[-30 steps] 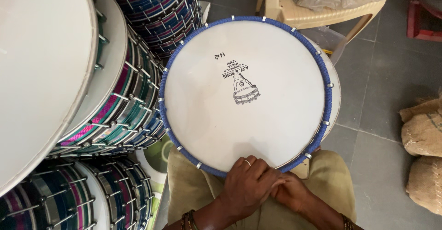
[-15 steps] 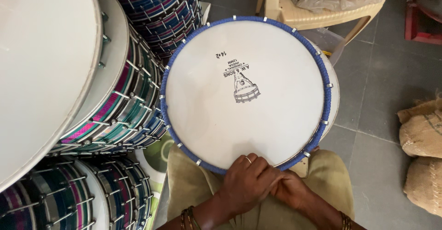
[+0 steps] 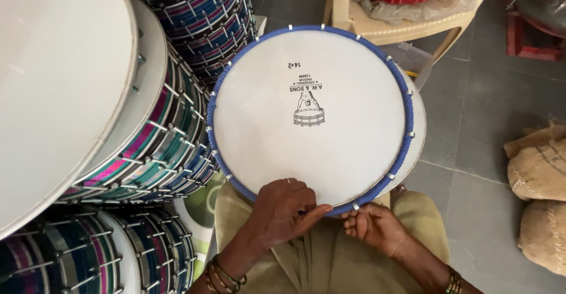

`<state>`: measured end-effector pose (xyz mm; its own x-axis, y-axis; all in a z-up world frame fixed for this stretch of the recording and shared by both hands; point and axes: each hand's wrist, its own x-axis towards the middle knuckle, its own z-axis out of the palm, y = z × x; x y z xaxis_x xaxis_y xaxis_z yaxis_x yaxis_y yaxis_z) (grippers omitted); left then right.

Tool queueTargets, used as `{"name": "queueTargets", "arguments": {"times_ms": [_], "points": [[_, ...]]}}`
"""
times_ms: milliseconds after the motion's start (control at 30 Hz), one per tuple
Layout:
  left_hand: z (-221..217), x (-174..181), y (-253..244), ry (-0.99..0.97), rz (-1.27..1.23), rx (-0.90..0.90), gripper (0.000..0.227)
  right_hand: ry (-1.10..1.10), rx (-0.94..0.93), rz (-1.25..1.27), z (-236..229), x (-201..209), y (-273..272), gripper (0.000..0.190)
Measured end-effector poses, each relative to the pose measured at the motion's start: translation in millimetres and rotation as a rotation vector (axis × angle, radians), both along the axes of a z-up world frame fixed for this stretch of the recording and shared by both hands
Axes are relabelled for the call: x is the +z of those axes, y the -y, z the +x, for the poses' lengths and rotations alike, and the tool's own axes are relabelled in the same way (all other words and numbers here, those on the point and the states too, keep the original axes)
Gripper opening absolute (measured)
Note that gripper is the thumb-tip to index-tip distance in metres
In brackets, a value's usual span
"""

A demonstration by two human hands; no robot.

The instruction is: The person sits on the floor and uses a small metal tool to tighten the tension rods around the rim of a white drum. They rotate the drum periodically to access different rods and occasionally tap the drumhead to check the sound.

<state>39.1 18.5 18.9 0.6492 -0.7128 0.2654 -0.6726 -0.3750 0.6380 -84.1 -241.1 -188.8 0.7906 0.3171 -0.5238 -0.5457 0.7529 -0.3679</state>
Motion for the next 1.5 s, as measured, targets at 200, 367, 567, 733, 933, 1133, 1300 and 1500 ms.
{"name": "queueTargets", "arguments": {"times_ms": [200,367,567,733,933,1133,1300,1500], "points": [[-26,5,22,0.103,-0.045,-0.002,0.022,-0.187,-0.084,-0.009,2,-3,-16,0.029],[-38,-4,52,0.057,-0.107,-0.017,0.026,-0.178,-0.067,0.022,-9,-23,-17,0.018],[-41,-21,46,0.119,-0.030,0.067,0.020,-0.028,0.036,0.194,-11,-11,-27,0.025],[-52,-34,17,0.337,-0.074,0.189,0.028,-0.173,0.080,0.098,-7,17,-49,0.033],[-60,-54,3,0.400,-0.122,0.269,0.031,-0.032,0.159,0.222,-14,8,-55,0.039],[-59,-45,4,0.387,-0.156,0.263,0.026,-0.186,0.046,0.273,-36,-37,-53,0.033],[-60,-37,1,0.282,-0.142,0.218,0.025,-0.305,0.016,0.171,-35,-29,-52,0.032],[-58,-37,3,0.305,-0.132,0.201,0.023,-0.259,-0.076,0.194,-36,-32,-53,0.030]]}}
